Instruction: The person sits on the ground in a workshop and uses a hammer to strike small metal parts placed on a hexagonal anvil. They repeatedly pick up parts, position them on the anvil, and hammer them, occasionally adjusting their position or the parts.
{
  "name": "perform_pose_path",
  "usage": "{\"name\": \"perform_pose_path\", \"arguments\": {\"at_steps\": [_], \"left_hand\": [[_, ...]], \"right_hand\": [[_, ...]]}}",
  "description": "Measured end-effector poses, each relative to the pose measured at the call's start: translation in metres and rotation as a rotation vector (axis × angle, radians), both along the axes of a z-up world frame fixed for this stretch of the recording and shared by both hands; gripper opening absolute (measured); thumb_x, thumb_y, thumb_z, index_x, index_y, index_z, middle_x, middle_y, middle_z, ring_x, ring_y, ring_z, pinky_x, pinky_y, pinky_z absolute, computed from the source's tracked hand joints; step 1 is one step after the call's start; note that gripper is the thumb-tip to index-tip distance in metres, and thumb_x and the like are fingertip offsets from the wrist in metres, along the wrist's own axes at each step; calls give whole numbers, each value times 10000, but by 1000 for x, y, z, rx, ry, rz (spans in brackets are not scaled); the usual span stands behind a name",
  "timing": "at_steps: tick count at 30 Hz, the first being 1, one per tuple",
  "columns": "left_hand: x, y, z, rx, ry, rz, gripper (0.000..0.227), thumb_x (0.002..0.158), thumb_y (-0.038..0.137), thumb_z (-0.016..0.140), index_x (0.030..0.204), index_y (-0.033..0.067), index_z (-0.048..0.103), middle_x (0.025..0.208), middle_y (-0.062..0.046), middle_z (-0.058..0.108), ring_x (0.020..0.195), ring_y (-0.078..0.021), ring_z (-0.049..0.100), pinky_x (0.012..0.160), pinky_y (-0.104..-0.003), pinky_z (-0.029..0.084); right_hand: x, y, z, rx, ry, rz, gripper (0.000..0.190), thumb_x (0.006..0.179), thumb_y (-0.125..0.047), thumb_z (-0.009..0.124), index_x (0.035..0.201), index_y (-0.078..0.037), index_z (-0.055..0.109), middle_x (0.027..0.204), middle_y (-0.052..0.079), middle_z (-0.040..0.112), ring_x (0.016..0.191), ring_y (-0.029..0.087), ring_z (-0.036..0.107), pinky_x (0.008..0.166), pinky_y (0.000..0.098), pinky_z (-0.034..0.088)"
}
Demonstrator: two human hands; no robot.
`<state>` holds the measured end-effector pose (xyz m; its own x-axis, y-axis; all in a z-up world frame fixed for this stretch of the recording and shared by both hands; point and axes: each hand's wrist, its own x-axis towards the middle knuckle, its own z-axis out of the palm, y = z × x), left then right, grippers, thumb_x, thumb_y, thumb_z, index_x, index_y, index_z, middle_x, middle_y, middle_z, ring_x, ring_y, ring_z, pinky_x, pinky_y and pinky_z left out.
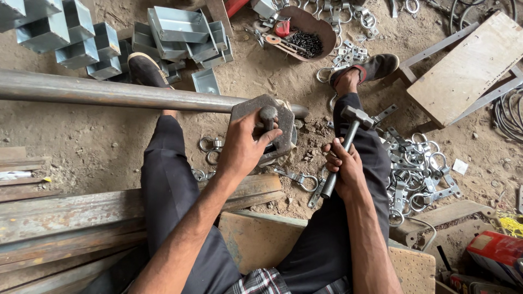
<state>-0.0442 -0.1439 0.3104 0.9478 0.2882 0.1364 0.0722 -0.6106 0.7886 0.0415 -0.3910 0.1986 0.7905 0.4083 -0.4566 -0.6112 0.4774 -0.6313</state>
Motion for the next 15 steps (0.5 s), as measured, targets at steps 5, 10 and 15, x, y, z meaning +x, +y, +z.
{"name": "perform_pose_path", "arguments": {"at_steps": [5,10,15], "left_hand": [[2,-3,-7,13,-21,-24,305,897,232,797,1124,50,705,1015,-82,785,938,-184,769,846,-379,642],[3,-4,-12,17,-13,-37,342,882,224,802,1153,41,704,1011,-93,784,933,-192,766,837,-375,640],[4,-4,-15,112,23,-40,389,872,213,811,1187,18,691,1066,-141,764,954,-223,759,814,-359,646]], "right_hand": [[1,0,0,-19,22,-6,63,1085,-150,539,1072,-132,481,885,84,666,526,0,434,444,133,410],[0,0,-1,-29,26,-5,61,1083,-149,539,1073,-126,484,878,78,664,526,-2,437,445,132,415],[0,-1,-1,-18,20,-7,62,1083,-154,536,1076,-121,483,882,80,664,527,-1,443,444,132,419]]}}
